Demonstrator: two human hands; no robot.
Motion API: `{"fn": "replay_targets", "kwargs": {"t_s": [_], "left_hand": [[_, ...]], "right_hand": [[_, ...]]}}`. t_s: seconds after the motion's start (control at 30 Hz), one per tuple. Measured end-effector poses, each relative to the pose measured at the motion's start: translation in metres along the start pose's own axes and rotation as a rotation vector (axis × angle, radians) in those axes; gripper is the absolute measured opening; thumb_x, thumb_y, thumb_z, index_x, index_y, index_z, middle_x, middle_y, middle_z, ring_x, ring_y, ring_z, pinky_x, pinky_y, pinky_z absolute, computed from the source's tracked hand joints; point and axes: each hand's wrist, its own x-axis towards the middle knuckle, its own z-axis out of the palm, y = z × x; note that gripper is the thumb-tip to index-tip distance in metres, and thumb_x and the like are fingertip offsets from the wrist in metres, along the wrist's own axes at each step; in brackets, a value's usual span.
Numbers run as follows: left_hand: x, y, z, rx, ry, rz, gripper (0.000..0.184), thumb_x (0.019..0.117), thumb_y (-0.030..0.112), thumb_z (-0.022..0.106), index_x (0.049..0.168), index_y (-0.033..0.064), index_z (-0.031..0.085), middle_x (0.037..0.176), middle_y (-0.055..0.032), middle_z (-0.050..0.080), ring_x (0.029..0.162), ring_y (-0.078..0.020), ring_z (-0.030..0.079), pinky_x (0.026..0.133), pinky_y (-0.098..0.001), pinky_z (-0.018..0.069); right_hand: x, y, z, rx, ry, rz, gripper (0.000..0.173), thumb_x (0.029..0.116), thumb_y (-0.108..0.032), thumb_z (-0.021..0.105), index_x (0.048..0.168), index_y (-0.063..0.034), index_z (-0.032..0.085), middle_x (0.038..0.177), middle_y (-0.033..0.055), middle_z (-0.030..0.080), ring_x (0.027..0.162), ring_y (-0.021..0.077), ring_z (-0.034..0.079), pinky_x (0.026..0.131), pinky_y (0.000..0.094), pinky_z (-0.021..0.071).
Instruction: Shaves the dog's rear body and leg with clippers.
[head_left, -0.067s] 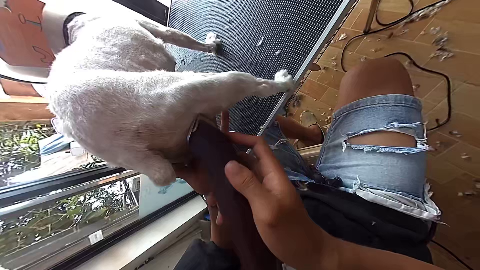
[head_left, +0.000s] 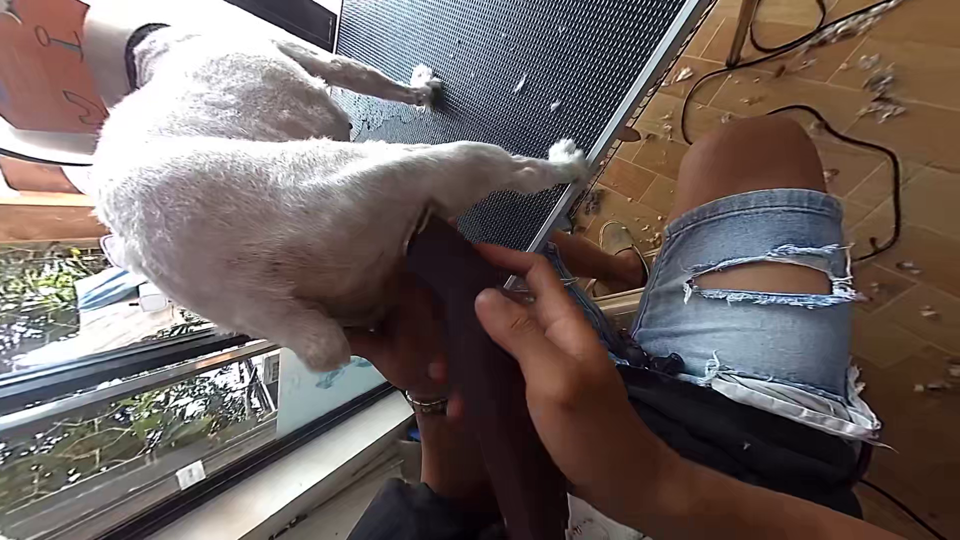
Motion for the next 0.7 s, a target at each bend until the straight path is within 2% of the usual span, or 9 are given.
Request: {"fn": "replay_targets", "kwargs": {"t_s": [0.03, 0.13, 0.27, 0.33, 0.37, 0.43, 0.47, 0.57, 0.7], "left_hand": [[0.006, -0.003, 0.002, -0.010, 0.043, 0.027, 0.033, 0.0951, 0.043, 0.064, 0.106, 0.0123, 0.069, 0.098, 0.0019, 0.072, 0.095, -0.0064, 0.068, 0.087, -0.0277, 0.0564], [0.008, -0.011, -0.016, -0.029, -0.008, 0.050, 0.048, 0.0957, 0.051, 0.061, 0.123, 0.0114, 0.061, 0.124, -0.0007, 0.065, 0.128, -0.0151, 0.055, 0.120, -0.0417, 0.0339], [-0.008, -0.005, -0.025, -0.013, 0.077, -0.036, 0.044, 0.1059, 0.046, 0.043, 0.125, 0.0112, 0.062, 0.121, -0.0021, 0.067, 0.122, -0.0133, 0.061, 0.110, -0.0373, 0.0468], [-0.007, 0.002, -0.001, -0.188, 0.304, -0.167, 0.050, 0.0977, 0.055, 0.048, 0.103, 0.0100, 0.070, 0.094, -0.0023, 0.073, 0.091, -0.0107, 0.070, 0.086, -0.0305, 0.0578], [-0.003, -0.010, -0.041, -0.239, -0.191, -0.078, 0.047, 0.1054, 0.049, 0.045, 0.125, 0.0095, 0.061, 0.115, -0.0013, 0.069, 0.110, -0.0086, 0.066, 0.097, -0.0297, 0.0528], [0.003, -0.006, -0.010, -0.152, -0.045, -0.055, 0.042, 0.0943, 0.051, 0.062, 0.113, 0.0149, 0.070, 0.105, 0.0040, 0.073, 0.101, -0.0047, 0.068, 0.091, -0.0258, 0.0550], [0.006, -0.005, 0.002, -0.158, 0.013, -0.071, 0.049, 0.0902, 0.056, 0.065, 0.116, 0.0141, 0.068, 0.113, 0.0018, 0.070, 0.113, -0.0095, 0.064, 0.103, -0.0312, 0.0503], [0.010, -0.011, -0.009, -0.221, -0.100, -0.122, 0.072, 0.0890, 0.063, 0.063, 0.140, 0.0122, 0.053, 0.147, -0.0090, 0.054, 0.143, -0.0274, 0.044, 0.121, -0.0512, 0.0324], [0.001, -0.004, -0.034, 0.299, -0.320, -0.251, 0.092, 0.0832, 0.074, 0.063, 0.154, 0.0176, 0.043, 0.159, -0.0066, 0.045, 0.147, -0.0276, 0.042, 0.121, -0.0492, 0.0359]], "right_hand": [[0.003, -0.003, -0.003, 0.025, 0.027, 0.016, 0.037, 0.1093, -0.019, 0.042, 0.146, -0.0148, 0.045, 0.095, 0.0140, 0.069, 0.067, 0.0199, 0.071, 0.057, 0.0312, 0.0628], [0.003, -0.003, -0.007, 0.050, 0.051, 0.034, 0.037, 0.1101, -0.020, 0.040, 0.146, -0.0154, 0.043, 0.094, 0.0151, 0.068, 0.068, 0.0217, 0.072, 0.057, 0.0326, 0.0628], [-0.008, 0.005, 0.000, 0.031, -0.068, -0.011, 0.037, 0.1074, -0.012, 0.043, 0.144, -0.0089, 0.042, 0.096, 0.0127, 0.067, 0.068, 0.0187, 0.070, 0.057, 0.0305, 0.0626], [-0.006, 0.004, 0.003, 0.035, -0.077, -0.019, 0.038, 0.1066, -0.013, 0.044, 0.145, -0.0092, 0.045, 0.096, 0.0127, 0.068, 0.069, 0.0181, 0.070, 0.058, 0.0302, 0.0624], [-0.003, 0.001, 0.002, 0.031, -0.058, -0.014, 0.038, 0.1076, -0.014, 0.043, 0.145, -0.0110, 0.045, 0.094, 0.0124, 0.068, 0.069, 0.0182, 0.070, 0.058, 0.0302, 0.0618], [0.005, -0.005, -0.004, 0.033, -0.002, 0.000, 0.037, 0.1097, -0.018, 0.040, 0.146, -0.0142, 0.044, 0.092, 0.0132, 0.069, 0.069, 0.0200, 0.071, 0.058, 0.0318, 0.0627], [0.009, -0.006, -0.009, 0.038, 0.027, 0.005, 0.036, 0.1104, -0.020, 0.038, 0.146, -0.0147, 0.044, 0.093, 0.0141, 0.068, 0.069, 0.0210, 0.072, 0.059, 0.0326, 0.0629], [0.019, -0.007, -0.024, 0.012, 0.118, -0.010, 0.037, 0.1113, -0.028, 0.036, 0.146, -0.0176, 0.043, 0.107, 0.0154, 0.069, 0.074, 0.0227, 0.072, 0.060, 0.0327, 0.0627], [0.016, -0.006, -0.050, -0.045, 0.104, 0.001, 0.041, 0.1119, -0.032, 0.024, 0.148, -0.0209, 0.039, 0.115, 0.0162, 0.069, 0.074, 0.0218, 0.071, 0.059, 0.0289, 0.0592]]}}
